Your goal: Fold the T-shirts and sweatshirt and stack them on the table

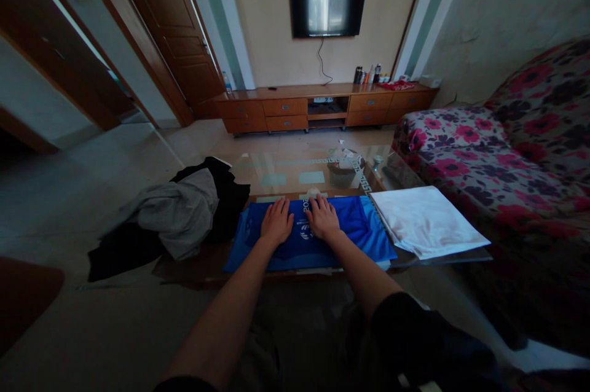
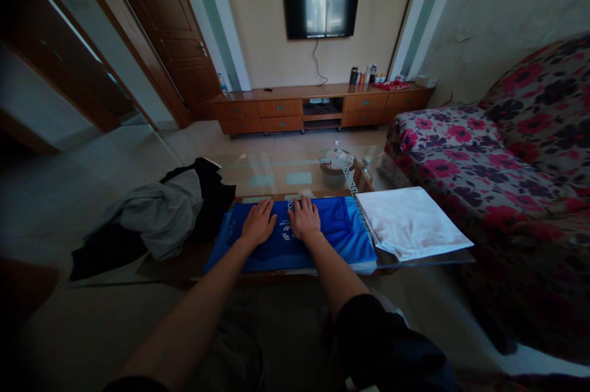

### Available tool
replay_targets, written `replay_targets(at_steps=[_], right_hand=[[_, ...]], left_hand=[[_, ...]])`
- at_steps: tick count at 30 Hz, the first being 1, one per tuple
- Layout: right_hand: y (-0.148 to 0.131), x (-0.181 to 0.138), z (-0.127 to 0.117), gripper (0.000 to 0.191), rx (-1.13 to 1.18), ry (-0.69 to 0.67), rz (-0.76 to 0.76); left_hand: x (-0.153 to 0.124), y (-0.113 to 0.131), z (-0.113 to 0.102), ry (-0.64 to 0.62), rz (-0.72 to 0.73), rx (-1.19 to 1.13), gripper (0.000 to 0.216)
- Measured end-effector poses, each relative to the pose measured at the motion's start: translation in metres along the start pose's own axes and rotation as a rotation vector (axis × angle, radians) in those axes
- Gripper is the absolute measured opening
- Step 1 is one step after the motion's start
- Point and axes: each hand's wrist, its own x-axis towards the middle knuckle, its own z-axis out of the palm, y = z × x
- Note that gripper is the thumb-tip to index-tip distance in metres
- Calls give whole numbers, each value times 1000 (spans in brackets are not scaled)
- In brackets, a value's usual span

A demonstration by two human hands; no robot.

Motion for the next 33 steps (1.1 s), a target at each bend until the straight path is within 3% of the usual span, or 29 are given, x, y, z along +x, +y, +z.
replay_targets(at_steps=[6,10,17,21,28,33], right_hand=[[-16,11,14,65,-26,-7,-27],[-11,8,25,65,-51,-26,-108],[5,5,21,74,-41,-77,-64],[27,0,12,76,-48,-69,-3],[92,-12,-6,79,-138,-27,122],[120,-20,-17,78,-173,-34,160]], left_hand=[[11,14,14,-15,-6,-42,61],[14,19,22,-43,67,-52,63],[11,6,22,-77,22,-76,64],[6,-6,16,-65,-41,-56,69],[-3,-43,9,-41,-243,-5,67],[-9,-60,1,-30,-266,49,67]])
